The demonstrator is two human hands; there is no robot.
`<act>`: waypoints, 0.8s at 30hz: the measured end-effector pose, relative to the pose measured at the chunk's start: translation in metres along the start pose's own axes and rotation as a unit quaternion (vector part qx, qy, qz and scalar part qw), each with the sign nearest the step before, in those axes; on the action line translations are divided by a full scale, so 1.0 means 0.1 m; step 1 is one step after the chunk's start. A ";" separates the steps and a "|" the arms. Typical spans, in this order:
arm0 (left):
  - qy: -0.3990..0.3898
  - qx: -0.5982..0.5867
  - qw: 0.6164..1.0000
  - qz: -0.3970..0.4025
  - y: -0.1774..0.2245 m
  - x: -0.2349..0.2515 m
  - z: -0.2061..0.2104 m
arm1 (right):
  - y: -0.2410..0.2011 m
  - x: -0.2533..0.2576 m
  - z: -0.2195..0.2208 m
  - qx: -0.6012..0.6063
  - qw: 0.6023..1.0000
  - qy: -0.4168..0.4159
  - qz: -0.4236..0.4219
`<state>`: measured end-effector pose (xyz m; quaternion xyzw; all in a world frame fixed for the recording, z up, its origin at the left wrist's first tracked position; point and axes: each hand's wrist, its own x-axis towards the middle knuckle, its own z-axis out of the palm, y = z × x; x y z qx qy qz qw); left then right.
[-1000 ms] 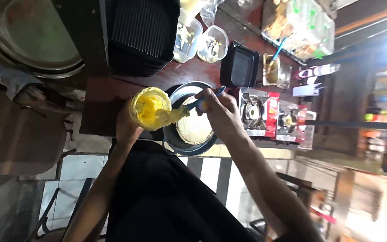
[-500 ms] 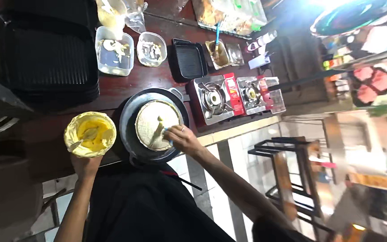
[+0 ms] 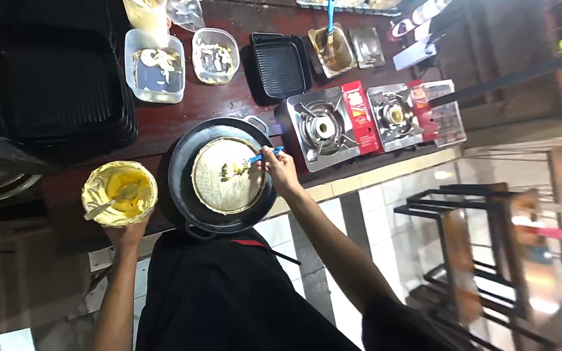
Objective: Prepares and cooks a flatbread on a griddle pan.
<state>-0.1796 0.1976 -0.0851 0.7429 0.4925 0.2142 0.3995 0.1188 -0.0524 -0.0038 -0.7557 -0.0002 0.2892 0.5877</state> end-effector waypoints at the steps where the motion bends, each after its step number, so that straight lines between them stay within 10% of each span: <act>1: -0.002 0.003 1.000 0.002 0.00 0.00 0.00 | -0.04 -0.01 -0.01 -0.023 1.000 0.010 -0.018; 5: -0.004 0.008 1.000 0.001 0.00 0.00 0.01 | -0.03 -0.13 -0.05 -0.286 0.894 0.068 -0.338; 8: 0.003 -0.003 1.000 0.013 -0.01 0.01 0.02 | 0.04 -0.36 -0.07 -0.392 0.727 -0.180 -0.533; 11: -0.011 0.017 1.000 0.007 0.04 0.00 0.00 | -0.18 -0.38 -0.03 -0.313 0.793 -0.350 -0.389; 14: -0.017 0.017 1.000 -0.001 0.03 0.00 0.01 | -0.20 -0.11 -0.14 -0.265 0.901 -0.152 -0.307; 17: 0.002 0.006 1.000 0.010 0.02 0.00 0.03 | -0.10 -0.13 -0.16 -0.375 0.828 -0.027 -0.415; 20: 0.012 0.000 1.000 0.010 0.03 0.01 0.02 | 0.10 -0.46 -0.16 -0.419 0.679 -0.225 -0.560; 24: 0.011 -0.010 1.000 -0.001 0.03 0.00 0.04 | -0.08 -0.35 -0.23 -0.306 0.804 -0.290 -0.420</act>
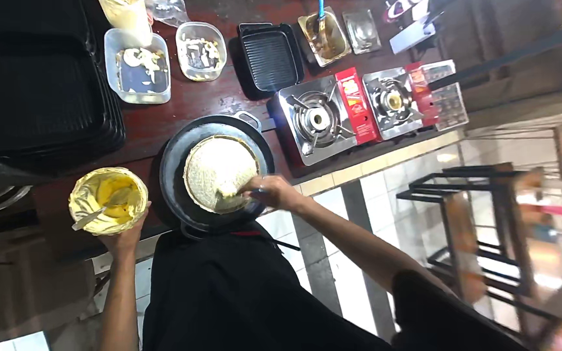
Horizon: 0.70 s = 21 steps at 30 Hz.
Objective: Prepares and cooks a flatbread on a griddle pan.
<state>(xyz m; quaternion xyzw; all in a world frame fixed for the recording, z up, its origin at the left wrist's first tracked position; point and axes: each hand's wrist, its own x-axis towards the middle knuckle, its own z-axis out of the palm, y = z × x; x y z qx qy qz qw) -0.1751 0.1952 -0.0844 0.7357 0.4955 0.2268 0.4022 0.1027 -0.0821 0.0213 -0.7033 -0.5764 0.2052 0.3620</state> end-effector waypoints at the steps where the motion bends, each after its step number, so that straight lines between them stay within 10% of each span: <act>1: 0.002 -0.008 1.000 -0.001 0.01 0.00 0.00 | 0.11 0.03 -0.06 -0.017 0.996 0.073 0.045; 4: 0.009 -0.012 1.000 0.005 0.01 0.00 0.01 | 0.22 0.04 -0.06 -0.168 0.967 0.174 0.085; 8: 0.010 0.004 1.000 -0.001 -0.01 0.01 0.01 | -0.07 -0.21 0.20 -0.180 0.974 -0.022 -0.135; 10: 0.012 -0.011 1.000 0.007 -0.03 0.02 0.02 | -0.13 -0.12 0.13 -0.057 0.992 -0.063 -0.091; 16: -0.020 -0.012 1.000 -0.001 -0.06 0.02 0.01 | 0.38 0.30 -0.16 -0.044 0.974 0.211 0.076; 21: -0.043 0.000 0.998 -0.043 -0.11 0.01 0.00 | 0.40 -0.14 -0.13 -0.253 0.962 0.096 -0.030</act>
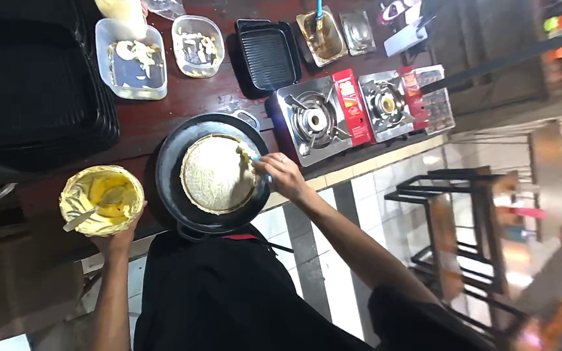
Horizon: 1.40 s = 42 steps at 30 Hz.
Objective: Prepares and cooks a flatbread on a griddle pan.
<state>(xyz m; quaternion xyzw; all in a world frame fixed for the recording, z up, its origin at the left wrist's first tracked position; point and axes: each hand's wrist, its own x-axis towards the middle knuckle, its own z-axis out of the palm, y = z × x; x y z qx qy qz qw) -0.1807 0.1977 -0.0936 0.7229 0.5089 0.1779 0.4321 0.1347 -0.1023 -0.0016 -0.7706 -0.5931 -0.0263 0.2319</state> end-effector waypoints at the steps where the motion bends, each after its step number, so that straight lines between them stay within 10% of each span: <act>1: 0.013 -0.004 1.000 -0.001 0.03 -0.02 0.00 | -0.07 -0.11 -0.04 -0.011 0.999 -0.030 -0.023; 9: 0.020 0.020 0.999 0.026 0.01 -0.01 -0.03 | 0.08 0.85 -0.34 0.125 0.946 -0.247 0.168; 16: -0.015 0.069 0.998 -0.001 0.12 -0.03 -0.09 | 0.25 0.79 -0.13 0.144 0.977 0.010 0.159; 21: 0.004 0.062 0.998 0.034 0.07 -0.04 -0.10 | -0.46 -0.26 -0.05 0.035 0.997 -0.062 0.006; 24: 0.017 0.054 0.998 0.041 0.04 -0.02 -0.10 | -0.57 -0.11 -0.18 0.165 0.975 -0.121 0.088; 29: -0.013 0.055 0.998 -0.016 0.03 -0.01 -0.09 | -0.19 0.13 -0.16 0.126 0.966 0.043 0.222; 33: 0.031 -0.003 0.999 0.040 0.00 0.03 -0.06 | -0.70 -0.25 -0.02 -0.016 0.993 -0.036 0.113; 37: 0.030 -0.013 0.998 0.053 0.01 0.04 -0.02 | -1.04 -0.30 -0.08 0.098 0.986 -0.102 0.093; 42: 0.003 -0.079 0.995 0.063 -0.06 0.06 0.02 | -0.59 -0.08 -0.05 0.077 0.968 0.074 0.228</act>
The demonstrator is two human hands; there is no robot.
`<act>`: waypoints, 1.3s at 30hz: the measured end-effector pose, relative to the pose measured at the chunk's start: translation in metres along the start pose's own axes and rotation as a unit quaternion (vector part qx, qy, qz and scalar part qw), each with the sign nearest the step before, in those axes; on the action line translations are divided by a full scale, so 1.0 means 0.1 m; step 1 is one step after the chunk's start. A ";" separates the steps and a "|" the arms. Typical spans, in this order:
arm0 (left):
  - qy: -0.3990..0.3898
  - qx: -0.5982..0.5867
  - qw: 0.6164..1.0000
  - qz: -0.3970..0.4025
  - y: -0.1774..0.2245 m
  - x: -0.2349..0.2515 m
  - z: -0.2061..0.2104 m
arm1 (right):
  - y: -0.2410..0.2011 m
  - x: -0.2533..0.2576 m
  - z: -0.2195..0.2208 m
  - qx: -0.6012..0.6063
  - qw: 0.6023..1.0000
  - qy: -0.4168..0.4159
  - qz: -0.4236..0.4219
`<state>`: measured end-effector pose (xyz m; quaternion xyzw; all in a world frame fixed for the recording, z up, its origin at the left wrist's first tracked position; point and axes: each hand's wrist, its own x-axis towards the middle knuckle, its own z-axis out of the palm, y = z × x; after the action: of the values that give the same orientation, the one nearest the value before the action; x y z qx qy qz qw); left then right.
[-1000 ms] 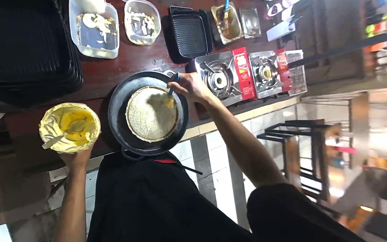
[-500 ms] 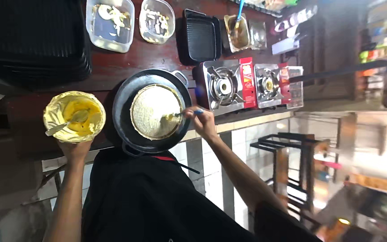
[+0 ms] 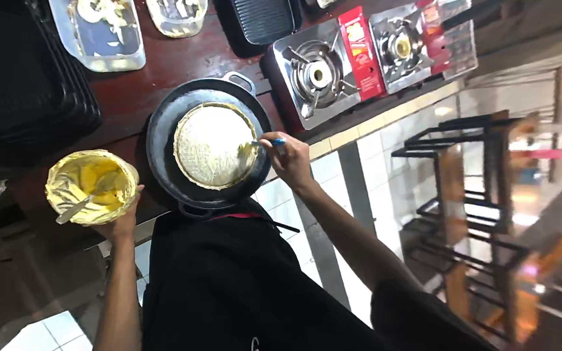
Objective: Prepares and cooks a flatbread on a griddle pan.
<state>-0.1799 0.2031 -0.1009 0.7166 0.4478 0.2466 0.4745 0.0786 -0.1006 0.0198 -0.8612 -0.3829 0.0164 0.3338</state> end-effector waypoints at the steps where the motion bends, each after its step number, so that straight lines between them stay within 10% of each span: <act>1: -0.004 0.008 1.000 -0.008 0.00 -0.01 -0.01 | 0.02 -0.04 0.04 -0.041 0.999 0.003 -0.028; 5: -0.011 -0.005 1.000 -0.029 0.02 -0.01 -0.02 | -0.22 -0.40 0.11 -0.024 0.967 -0.154 -0.200; 7: -0.017 -0.013 1.000 -0.017 0.06 -0.01 -0.02 | -0.26 -0.34 0.07 0.092 0.959 -0.227 -0.143; 13: -0.026 -0.017 0.999 -0.007 0.13 -0.01 -0.05 | 0.08 -0.21 0.17 0.130 0.976 0.129 0.119; 17: -0.085 0.044 0.995 -0.035 0.19 -0.01 -0.09 | -0.36 -0.70 0.27 -0.117 0.993 0.021 0.005; 22: -0.075 0.039 0.996 -0.007 0.10 0.00 -0.09 | -0.75 -0.66 0.25 0.040 0.994 -0.085 0.055; 28: -0.066 0.046 0.997 0.002 0.19 -0.02 -0.13 | -0.53 -0.52 0.36 0.038 0.984 0.107 0.138; 34: -0.078 0.108 0.991 -0.023 0.10 0.00 -0.15 | -1.04 -0.70 0.65 -0.059 0.992 -0.080 -0.074; 39: -0.086 0.141 0.986 -0.021 0.10 -0.01 -0.17 | -0.65 -0.44 0.43 0.138 0.985 0.021 0.105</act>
<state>-0.1892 0.2085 -0.0844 0.7856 0.4506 0.1087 0.4100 -0.0067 -0.0745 0.0149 -0.8424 -0.2769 0.0859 0.4543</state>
